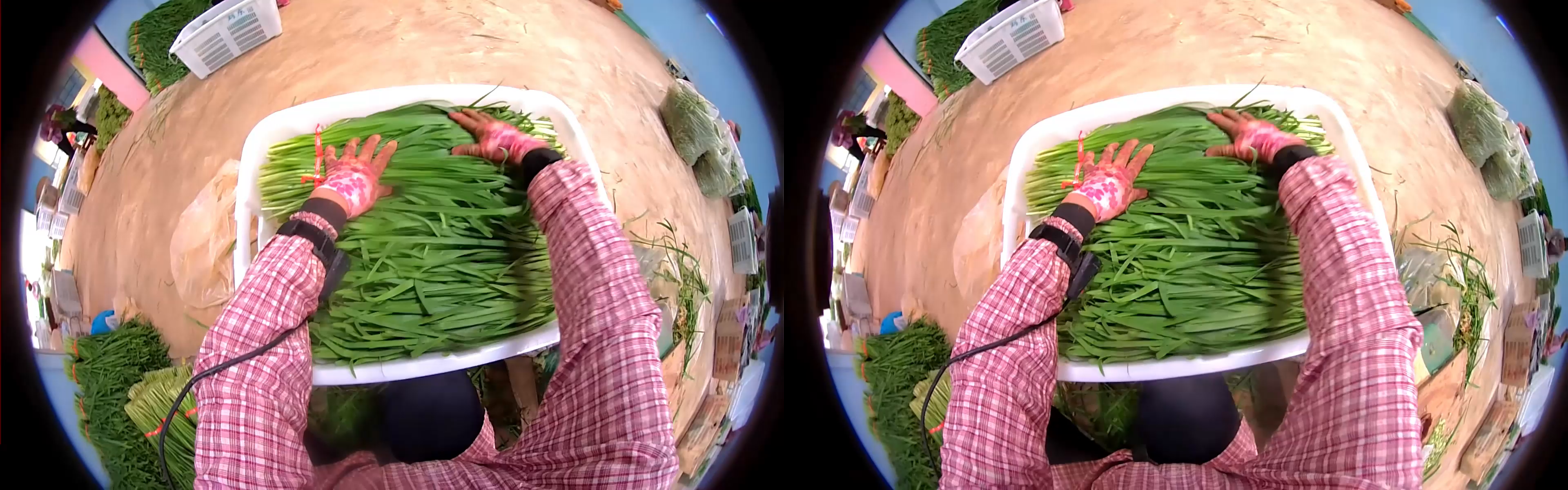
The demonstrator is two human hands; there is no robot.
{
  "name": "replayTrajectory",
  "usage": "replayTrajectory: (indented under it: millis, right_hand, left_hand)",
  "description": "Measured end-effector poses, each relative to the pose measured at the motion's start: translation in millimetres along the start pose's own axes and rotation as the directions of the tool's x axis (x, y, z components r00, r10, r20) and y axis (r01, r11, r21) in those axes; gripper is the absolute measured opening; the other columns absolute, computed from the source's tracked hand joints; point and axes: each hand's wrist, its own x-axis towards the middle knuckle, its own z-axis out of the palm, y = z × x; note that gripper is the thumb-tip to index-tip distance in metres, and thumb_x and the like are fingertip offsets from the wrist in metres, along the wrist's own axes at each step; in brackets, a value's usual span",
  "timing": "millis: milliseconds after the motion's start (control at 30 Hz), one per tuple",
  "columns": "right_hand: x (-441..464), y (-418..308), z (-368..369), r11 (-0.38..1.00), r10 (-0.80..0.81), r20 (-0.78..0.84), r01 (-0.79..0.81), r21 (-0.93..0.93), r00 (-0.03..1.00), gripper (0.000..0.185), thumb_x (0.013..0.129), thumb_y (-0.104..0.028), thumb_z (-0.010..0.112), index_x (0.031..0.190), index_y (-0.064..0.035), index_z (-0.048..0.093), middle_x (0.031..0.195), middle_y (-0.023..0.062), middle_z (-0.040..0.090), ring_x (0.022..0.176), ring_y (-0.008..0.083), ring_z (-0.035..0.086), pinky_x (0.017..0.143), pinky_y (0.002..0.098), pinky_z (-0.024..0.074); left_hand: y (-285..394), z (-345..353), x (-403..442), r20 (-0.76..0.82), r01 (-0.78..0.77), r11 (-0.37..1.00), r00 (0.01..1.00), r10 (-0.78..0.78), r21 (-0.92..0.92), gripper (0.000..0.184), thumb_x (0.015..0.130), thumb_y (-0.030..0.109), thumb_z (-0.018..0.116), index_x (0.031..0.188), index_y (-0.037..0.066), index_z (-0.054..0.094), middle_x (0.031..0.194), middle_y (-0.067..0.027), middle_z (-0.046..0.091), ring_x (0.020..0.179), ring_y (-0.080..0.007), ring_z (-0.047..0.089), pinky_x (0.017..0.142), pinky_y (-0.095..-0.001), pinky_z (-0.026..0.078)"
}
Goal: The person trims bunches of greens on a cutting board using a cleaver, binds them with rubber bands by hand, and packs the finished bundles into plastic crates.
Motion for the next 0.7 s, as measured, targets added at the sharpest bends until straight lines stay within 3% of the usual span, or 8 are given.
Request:
replayTrajectory:
  millis: [100, 167, 267, 433, 500, 533, 633, 700]
  right_hand:
    - [-17.8, -27.2, -44.3, 0.988, -0.073, -0.108, 0.087, 0.128, 0.991, 0.098, 0.082, -0.075, 0.053, 0.153, -0.0116, 0.028, 0.159, 0.0219, 0.018, 0.146, 0.0422, 0.016, 0.118, 0.0512, 0.0175]
    - [-51.7, -60.2, -50.9, 0.956, -0.275, -0.140, 0.286, 0.061, 0.951, 0.095, 0.084, -0.071, 0.055, 0.153, -0.0135, 0.026, 0.159, 0.0210, 0.019, 0.145, 0.0442, 0.019, 0.118, 0.0538, 0.0180]
    - [-61.1, -61.8, 12.1, 0.931, -0.288, -0.014, 0.276, -0.240, 0.958, 0.091, 0.082, -0.068, 0.058, 0.153, -0.0202, 0.027, 0.158, 0.0192, 0.024, 0.144, 0.0448, 0.022, 0.115, 0.0609, 0.0186]
    - [-53.3, -52.8, 33.5, 0.922, -0.327, -0.156, 0.279, -0.268, 0.932, 0.089, 0.079, -0.073, 0.054, 0.151, -0.0244, 0.032, 0.157, 0.0142, 0.026, 0.143, 0.0437, 0.023, 0.113, 0.0608, 0.0210]
    - [-55.1, -52.2, 34.3, 0.921, -0.335, -0.168, 0.285, -0.265, 0.927, 0.085, 0.081, -0.066, 0.058, 0.151, -0.0249, 0.032, 0.157, 0.0133, 0.027, 0.143, 0.0427, 0.024, 0.114, 0.0595, 0.0206]
    - [-55.8, -53.2, 32.4, 0.925, -0.321, -0.158, 0.274, -0.262, 0.934, 0.083, 0.082, -0.061, 0.061, 0.151, -0.0252, 0.032, 0.157, 0.0128, 0.026, 0.144, 0.0418, 0.024, 0.115, 0.0586, 0.0204]
    - [-57.3, -54.4, 33.4, 0.936, -0.291, -0.167, 0.245, -0.252, 0.942, 0.083, 0.080, -0.043, 0.071, 0.151, -0.0262, 0.032, 0.157, 0.0116, 0.027, 0.144, 0.0393, 0.023, 0.116, 0.0562, 0.0207]
    - [-55.8, -54.5, 34.7, 0.936, -0.286, -0.156, 0.241, -0.257, 0.946, 0.084, 0.078, -0.037, 0.074, 0.151, -0.0263, 0.033, 0.157, 0.0118, 0.028, 0.144, 0.0390, 0.024, 0.116, 0.0561, 0.0210]
  left_hand:
    - [-4.6, 3.0, -5.6, -0.076, -0.029, 0.999, 0.997, 0.026, -0.032, 0.079, 0.089, 0.045, 0.063, 0.154, 0.022, 0.023, 0.159, -0.0097, 0.023, 0.145, -0.0347, 0.025, 0.112, -0.0638, 0.021]
    - [-3.2, 1.1, -4.7, -0.024, -0.007, 1.000, 1.000, 0.007, -0.002, 0.080, 0.090, 0.046, 0.061, 0.155, 0.022, 0.020, 0.161, -0.0100, 0.020, 0.146, -0.0350, 0.022, 0.112, -0.0650, 0.019]
    - [-3.8, 6.2, 3.1, 0.007, 0.000, 1.000, 1.000, 0.000, -0.005, 0.083, 0.092, 0.050, 0.058, 0.156, 0.023, 0.014, 0.161, -0.0101, 0.017, 0.147, -0.0368, 0.019, 0.112, -0.0655, 0.018]
    - [-11.1, 3.4, -6.0, -0.055, -0.041, 0.997, 0.998, 0.038, -0.063, 0.081, 0.091, 0.054, 0.056, 0.156, 0.024, 0.017, 0.162, -0.0090, 0.017, 0.148, -0.0359, 0.017, 0.113, -0.0673, 0.012]
    - [-16.8, -0.2, -21.5, -0.167, -0.096, 0.993, 0.982, 0.083, -0.066, 0.083, 0.090, 0.057, 0.055, 0.156, 0.024, 0.016, 0.162, -0.0092, 0.017, 0.148, -0.0356, 0.016, 0.113, -0.0672, 0.010]
    - [-16.9, -1.9, -31.4, -0.249, -0.039, 0.996, 0.967, 0.057, 0.077, 0.084, 0.091, 0.056, 0.056, 0.156, 0.022, 0.015, 0.160, -0.0153, 0.019, 0.147, -0.0375, 0.019, 0.114, -0.0639, 0.014]
    - [-30.7, 10.7, -59.1, -0.233, 0.143, 0.989, 0.962, -0.146, -0.032, 0.081, 0.092, 0.054, 0.054, 0.156, 0.022, 0.016, 0.160, -0.0171, 0.014, 0.147, -0.0384, 0.014, 0.111, -0.0674, 0.015]
    - [-41.0, 12.6, -55.5, -0.068, 0.092, 0.994, 0.993, -0.095, -0.054, 0.080, 0.092, 0.052, 0.055, 0.156, 0.023, 0.017, 0.161, -0.0177, 0.010, 0.148, -0.0391, 0.011, 0.110, -0.0693, 0.013]
